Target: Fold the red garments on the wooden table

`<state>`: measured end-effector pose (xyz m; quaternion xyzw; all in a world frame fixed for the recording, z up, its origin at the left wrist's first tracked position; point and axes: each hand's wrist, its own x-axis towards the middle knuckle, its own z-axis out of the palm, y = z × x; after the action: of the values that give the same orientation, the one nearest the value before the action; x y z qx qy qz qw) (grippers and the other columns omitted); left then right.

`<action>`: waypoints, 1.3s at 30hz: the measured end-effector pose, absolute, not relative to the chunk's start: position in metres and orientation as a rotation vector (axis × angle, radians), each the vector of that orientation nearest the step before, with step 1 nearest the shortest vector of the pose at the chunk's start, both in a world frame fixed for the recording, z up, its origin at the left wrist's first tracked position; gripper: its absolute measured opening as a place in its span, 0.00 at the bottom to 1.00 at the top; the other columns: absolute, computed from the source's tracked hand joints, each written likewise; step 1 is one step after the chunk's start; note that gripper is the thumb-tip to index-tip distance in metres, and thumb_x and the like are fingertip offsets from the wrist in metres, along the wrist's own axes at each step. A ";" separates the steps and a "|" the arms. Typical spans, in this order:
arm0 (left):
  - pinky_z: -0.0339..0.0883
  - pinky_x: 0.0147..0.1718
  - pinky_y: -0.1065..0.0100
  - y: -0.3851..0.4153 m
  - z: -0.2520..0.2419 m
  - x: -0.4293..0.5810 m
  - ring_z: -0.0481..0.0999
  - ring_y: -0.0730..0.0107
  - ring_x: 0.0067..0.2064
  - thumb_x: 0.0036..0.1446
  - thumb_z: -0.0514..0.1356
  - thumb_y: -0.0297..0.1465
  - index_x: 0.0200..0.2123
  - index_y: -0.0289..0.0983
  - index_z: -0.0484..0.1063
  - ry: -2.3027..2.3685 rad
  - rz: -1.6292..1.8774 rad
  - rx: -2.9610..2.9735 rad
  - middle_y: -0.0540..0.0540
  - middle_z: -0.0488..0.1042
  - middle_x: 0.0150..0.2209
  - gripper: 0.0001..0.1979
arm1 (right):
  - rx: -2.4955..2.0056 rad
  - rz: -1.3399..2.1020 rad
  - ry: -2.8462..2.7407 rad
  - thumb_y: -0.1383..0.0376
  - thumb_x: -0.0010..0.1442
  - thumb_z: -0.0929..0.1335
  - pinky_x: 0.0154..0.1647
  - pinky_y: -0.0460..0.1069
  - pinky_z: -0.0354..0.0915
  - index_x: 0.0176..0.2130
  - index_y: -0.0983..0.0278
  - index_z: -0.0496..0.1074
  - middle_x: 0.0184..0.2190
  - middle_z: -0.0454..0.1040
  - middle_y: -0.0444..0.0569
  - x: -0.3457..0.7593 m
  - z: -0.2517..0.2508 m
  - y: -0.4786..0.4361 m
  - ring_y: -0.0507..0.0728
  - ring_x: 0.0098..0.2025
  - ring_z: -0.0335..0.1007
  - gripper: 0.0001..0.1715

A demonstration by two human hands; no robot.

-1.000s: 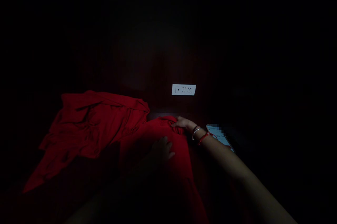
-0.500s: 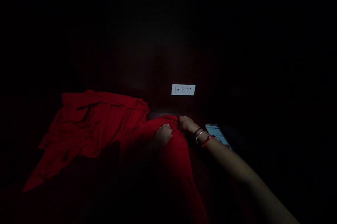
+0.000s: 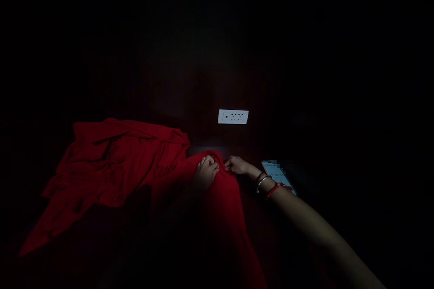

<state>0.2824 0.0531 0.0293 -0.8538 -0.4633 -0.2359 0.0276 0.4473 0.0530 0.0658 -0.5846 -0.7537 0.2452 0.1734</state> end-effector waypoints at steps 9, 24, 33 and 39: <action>0.53 0.49 0.61 0.061 0.023 0.283 0.59 0.66 0.52 0.56 0.49 0.29 0.35 0.38 0.67 -1.327 -0.831 -2.729 0.46 0.65 0.48 0.08 | -1.604 0.751 -2.095 0.69 0.55 0.59 0.35 0.44 0.60 0.43 0.68 0.64 0.38 0.70 0.52 0.441 0.062 0.038 0.51 0.35 0.64 0.14; 0.61 0.38 0.72 0.075 0.027 0.282 0.70 0.73 0.38 0.59 0.42 0.26 0.38 0.34 0.62 -1.341 -0.814 -2.882 0.47 0.70 0.35 0.11 | -1.548 0.246 -2.109 0.70 0.55 0.60 0.37 0.44 0.56 0.33 0.65 0.65 0.33 0.70 0.50 0.436 0.044 0.026 0.52 0.36 0.64 0.06; 0.57 0.45 0.58 0.071 0.027 0.284 0.70 0.65 0.40 0.59 0.42 0.28 0.39 0.34 0.62 -1.343 -0.722 -2.890 0.44 0.72 0.36 0.12 | -1.446 0.605 -1.933 0.67 0.54 0.60 0.35 0.44 0.57 0.32 0.64 0.60 0.31 0.66 0.44 0.444 0.028 0.035 0.50 0.33 0.61 0.02; 0.45 0.53 0.51 0.065 0.027 0.289 0.71 0.66 0.39 0.59 0.42 0.28 0.38 0.33 0.62 -1.337 -0.681 -2.928 0.45 0.72 0.34 0.11 | -1.630 0.130 -2.073 0.69 0.57 0.58 0.40 0.47 0.53 0.37 0.64 0.61 0.34 0.69 0.47 0.443 0.034 0.022 0.52 0.36 0.63 0.07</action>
<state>0.2888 0.0649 0.0267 -0.8875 -0.4053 -0.2063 -0.0740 0.4435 0.0219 0.0335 -0.5980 -0.7607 0.0478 0.2479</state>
